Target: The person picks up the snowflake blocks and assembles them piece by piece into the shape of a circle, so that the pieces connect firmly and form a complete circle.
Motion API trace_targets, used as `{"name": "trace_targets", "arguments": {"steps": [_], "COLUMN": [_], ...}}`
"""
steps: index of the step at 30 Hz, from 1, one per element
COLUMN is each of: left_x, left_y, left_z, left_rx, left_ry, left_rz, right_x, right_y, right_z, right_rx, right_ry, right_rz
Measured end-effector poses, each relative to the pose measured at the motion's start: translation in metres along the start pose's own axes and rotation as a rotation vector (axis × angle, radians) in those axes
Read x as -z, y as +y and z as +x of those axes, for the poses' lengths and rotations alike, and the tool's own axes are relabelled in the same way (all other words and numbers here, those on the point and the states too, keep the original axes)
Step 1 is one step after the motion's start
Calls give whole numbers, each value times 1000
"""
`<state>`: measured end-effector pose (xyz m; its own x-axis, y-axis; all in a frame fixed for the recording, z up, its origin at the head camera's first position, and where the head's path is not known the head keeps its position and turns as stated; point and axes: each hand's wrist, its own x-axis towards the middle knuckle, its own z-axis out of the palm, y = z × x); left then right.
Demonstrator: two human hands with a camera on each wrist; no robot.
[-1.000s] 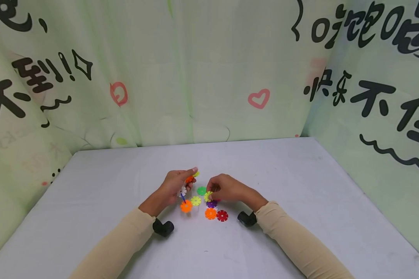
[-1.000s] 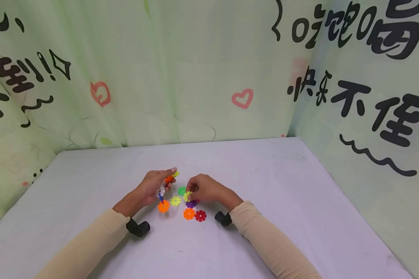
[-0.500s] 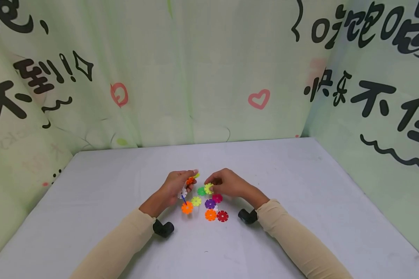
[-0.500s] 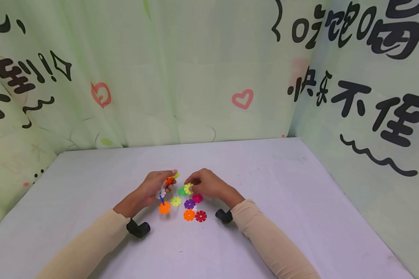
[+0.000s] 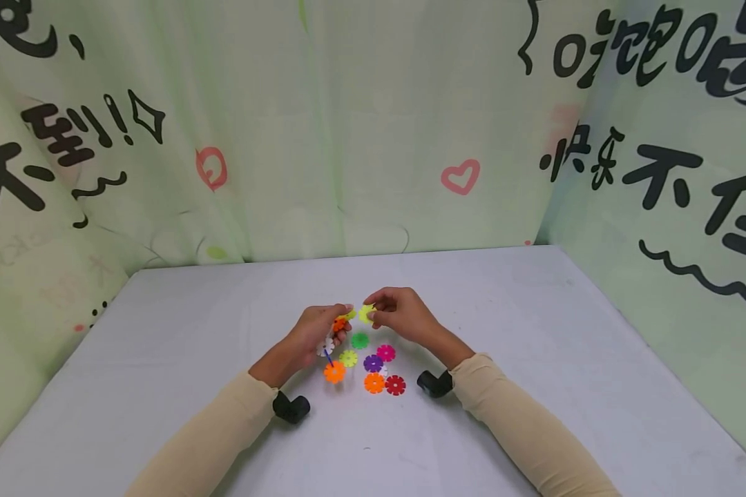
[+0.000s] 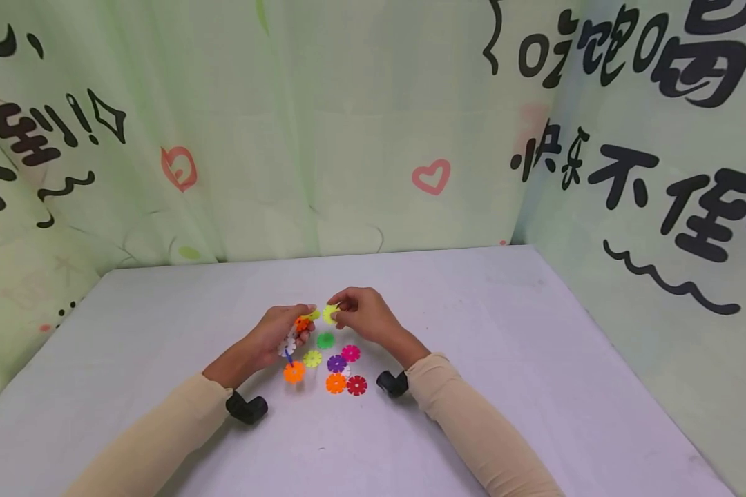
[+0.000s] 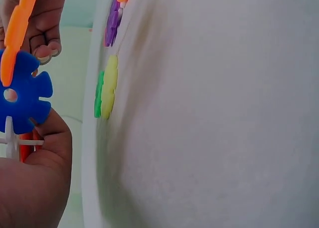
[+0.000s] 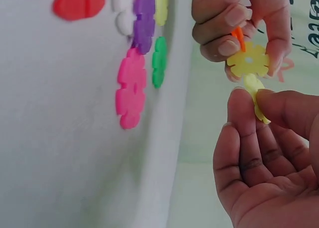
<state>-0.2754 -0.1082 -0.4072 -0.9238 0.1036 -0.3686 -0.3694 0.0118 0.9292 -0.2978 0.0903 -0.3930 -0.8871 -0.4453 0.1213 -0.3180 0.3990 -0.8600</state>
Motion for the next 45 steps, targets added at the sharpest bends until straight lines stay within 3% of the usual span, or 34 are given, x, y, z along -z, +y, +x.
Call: {"name": "trace_targets", "arguments": {"steps": [7, 16, 27, 34, 45], "left_x": [1, 1, 3, 3, 3], "left_y": [-1, -3, -5, -3, 2], "left_z": [-1, -3, -4, -4, -2], "left_rx": [-22, -28, -34, -51, -61], "left_ry": [-30, -30, 4, 7, 26], "left_rz": [14, 17, 9, 24, 99], "right_x": [0, -3, -1, -5, -4], "right_y": [-1, 0, 1, 1, 1], "right_z": [2, 4, 1, 2, 3], "right_rx": [-42, -81, -47, -58, -78], "right_ry": [17, 30, -132, -57, -77], "right_rz": [83, 100, 41, 112, 184]}}
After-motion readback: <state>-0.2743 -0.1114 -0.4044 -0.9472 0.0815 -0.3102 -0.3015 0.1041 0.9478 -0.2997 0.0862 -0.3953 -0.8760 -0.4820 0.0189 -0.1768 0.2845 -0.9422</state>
